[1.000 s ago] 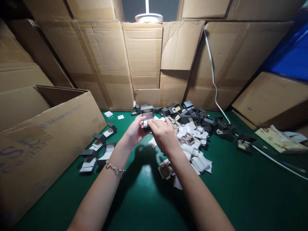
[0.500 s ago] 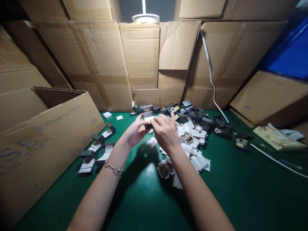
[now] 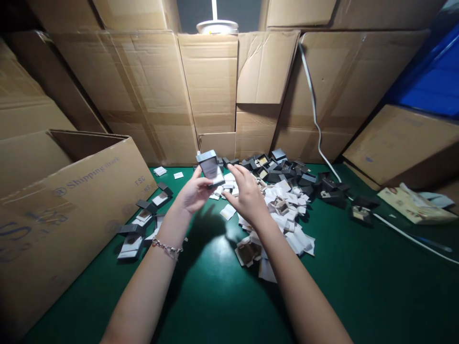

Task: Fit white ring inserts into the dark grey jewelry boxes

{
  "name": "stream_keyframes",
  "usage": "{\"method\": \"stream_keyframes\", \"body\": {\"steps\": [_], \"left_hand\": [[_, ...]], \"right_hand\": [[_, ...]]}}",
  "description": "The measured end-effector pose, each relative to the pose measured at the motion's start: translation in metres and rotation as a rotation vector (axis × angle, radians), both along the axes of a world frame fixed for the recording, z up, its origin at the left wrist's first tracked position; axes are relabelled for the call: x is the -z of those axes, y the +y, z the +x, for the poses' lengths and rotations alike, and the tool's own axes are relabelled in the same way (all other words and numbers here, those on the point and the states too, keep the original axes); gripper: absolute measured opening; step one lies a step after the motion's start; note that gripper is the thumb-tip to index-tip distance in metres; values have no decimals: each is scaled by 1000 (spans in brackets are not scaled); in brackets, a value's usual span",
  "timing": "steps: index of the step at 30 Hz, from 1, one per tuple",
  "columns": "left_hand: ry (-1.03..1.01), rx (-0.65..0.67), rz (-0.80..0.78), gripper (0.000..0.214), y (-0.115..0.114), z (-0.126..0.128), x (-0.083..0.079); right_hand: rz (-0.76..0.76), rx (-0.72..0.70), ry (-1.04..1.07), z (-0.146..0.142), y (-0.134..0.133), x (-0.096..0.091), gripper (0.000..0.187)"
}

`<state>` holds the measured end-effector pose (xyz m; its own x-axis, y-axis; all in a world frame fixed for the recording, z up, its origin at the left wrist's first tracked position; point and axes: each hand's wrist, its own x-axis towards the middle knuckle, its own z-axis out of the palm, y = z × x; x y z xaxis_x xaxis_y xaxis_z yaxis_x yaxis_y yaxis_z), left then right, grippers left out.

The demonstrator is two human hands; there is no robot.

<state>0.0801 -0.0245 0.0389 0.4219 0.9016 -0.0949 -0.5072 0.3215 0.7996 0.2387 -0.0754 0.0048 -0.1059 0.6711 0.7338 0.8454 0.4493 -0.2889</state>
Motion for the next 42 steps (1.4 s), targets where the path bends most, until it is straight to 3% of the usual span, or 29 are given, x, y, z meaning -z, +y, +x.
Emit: {"method": "stream_keyframes", "body": {"steps": [3,6,8,11,14,18,23,26,33,42], "left_hand": [[-81,-132,-9,66,11,-13,-4],[-128,-252,-110,47,19,-23,-6],[-151,-305,-157,42,22,-26,-7],[-199,-379,-200,27,24,-27,-10],[-272,-455,-243,17,26,-31,-13],[-368,-513,-303,22,32,-41,-11],[-427,-576,-288,26,37,-49,-7],[-436,-550,-286,25,36,-47,-7],[-362,-350,-240,22,28,-36,-10],[-269,-202,-221,19,18,-25,-7]], "right_hand": [[-183,123,-6,11,13,17,56],[-536,195,-175,8,21,39,24],[-638,164,-261,-2,22,52,17],[-677,111,-331,-23,18,68,16],[-708,63,-345,-40,14,78,29],[-781,22,-326,-47,14,85,36],[-766,98,-322,-53,22,86,35],[-765,126,-327,-57,29,85,34],[-787,149,-254,-58,43,77,27],[-938,226,-202,-65,62,65,30]]}}
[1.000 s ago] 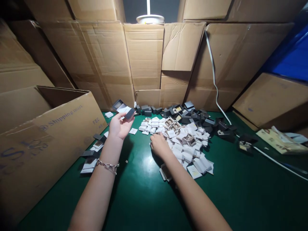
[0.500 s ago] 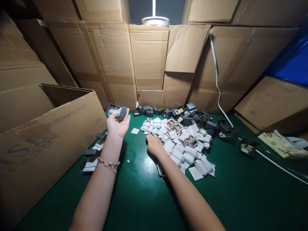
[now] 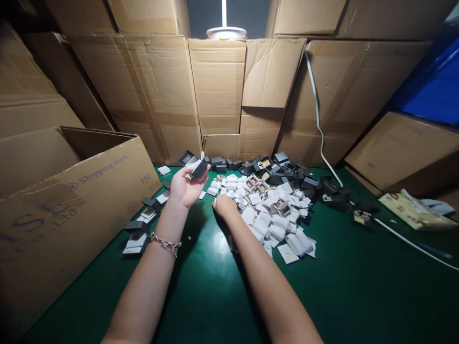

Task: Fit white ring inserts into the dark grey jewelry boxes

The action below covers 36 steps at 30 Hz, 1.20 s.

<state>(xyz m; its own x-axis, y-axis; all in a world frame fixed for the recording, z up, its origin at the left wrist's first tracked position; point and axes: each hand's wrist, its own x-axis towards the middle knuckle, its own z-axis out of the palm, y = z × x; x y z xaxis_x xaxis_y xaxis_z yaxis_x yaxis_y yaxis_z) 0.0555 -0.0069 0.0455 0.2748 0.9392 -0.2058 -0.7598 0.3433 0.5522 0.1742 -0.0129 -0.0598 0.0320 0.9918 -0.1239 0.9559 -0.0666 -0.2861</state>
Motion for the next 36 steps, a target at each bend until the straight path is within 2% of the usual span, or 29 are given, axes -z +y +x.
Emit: {"method": "stream_keyframes", "body": {"steps": [2,5,9,12,14,15,17,19,20,24,27,30,33,36], "left_hand": [[23,62,32,18,-4,1,-2],[54,230,138,19,-9,3,-3],[152,346,239,26,-12,9,3],[232,382,313,32,-15,14,7],[271,402,344,32,-18,16,8],[285,420,354,32,-19,17,8],[319,462,370,32,-20,20,8],[366,482,383,32,-21,23,8],[393,487,388,31,-22,24,9],[457,546,427,36,-25,28,10],[487,580,413,66,-29,29,10],[550,575,373,95,-34,30,9],[638,565,405,100,-35,32,11],[698,583,441,99,-33,32,14]], "right_hand": [[-27,-21,3,-3,-7,-4,29],[-51,-55,41,-6,-24,-7,26],[-34,-36,160,8,-44,-24,20],[40,90,229,34,-52,-51,15],[193,228,276,53,-56,-70,18],[269,314,378,61,-58,-78,19],[435,486,845,72,-63,-90,17],[491,513,1241,77,-67,-95,26],[484,485,1330,77,-68,-96,32],[431,398,1259,70,-68,-93,42],[424,384,1192,65,-65,-90,42],[492,410,1134,62,-64,-88,41],[566,428,1029,63,-62,-84,39],[630,511,819,65,-59,-78,35]]}}
